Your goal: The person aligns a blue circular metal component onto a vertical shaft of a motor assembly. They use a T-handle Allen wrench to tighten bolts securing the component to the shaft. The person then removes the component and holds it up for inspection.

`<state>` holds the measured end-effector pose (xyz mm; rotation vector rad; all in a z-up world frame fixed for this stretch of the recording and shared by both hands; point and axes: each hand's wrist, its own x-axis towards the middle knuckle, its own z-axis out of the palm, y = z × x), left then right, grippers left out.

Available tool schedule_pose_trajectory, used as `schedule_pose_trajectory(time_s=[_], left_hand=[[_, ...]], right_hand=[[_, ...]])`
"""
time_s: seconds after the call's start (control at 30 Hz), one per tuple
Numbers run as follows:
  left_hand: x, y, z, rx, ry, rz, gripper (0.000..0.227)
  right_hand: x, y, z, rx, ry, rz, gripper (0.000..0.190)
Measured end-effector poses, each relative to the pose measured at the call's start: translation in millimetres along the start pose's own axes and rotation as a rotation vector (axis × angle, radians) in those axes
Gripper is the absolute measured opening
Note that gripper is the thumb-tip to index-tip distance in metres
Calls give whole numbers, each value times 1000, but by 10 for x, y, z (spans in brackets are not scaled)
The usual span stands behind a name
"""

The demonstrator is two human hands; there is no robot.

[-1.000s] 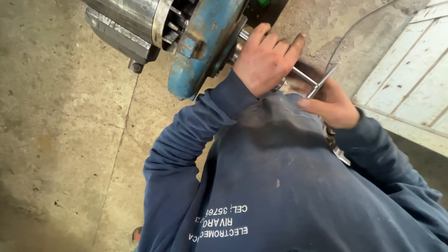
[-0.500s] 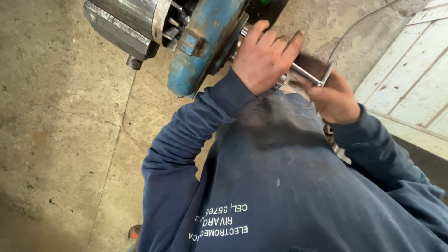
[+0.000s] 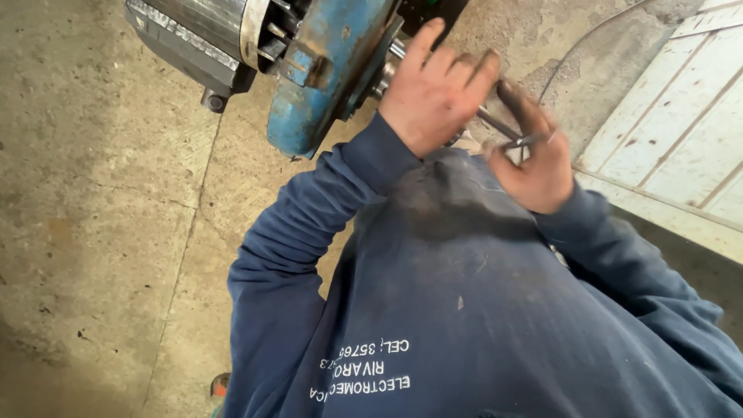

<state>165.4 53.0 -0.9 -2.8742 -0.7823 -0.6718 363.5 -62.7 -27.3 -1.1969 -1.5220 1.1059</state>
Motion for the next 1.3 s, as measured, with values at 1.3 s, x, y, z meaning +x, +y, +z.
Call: schedule_pose_trajectory(time_s=[1.3], left_hand=[[-24,-13,25,-80,88,26,46]], right_hand=[[49,-392,-181,167,-107,108,82]])
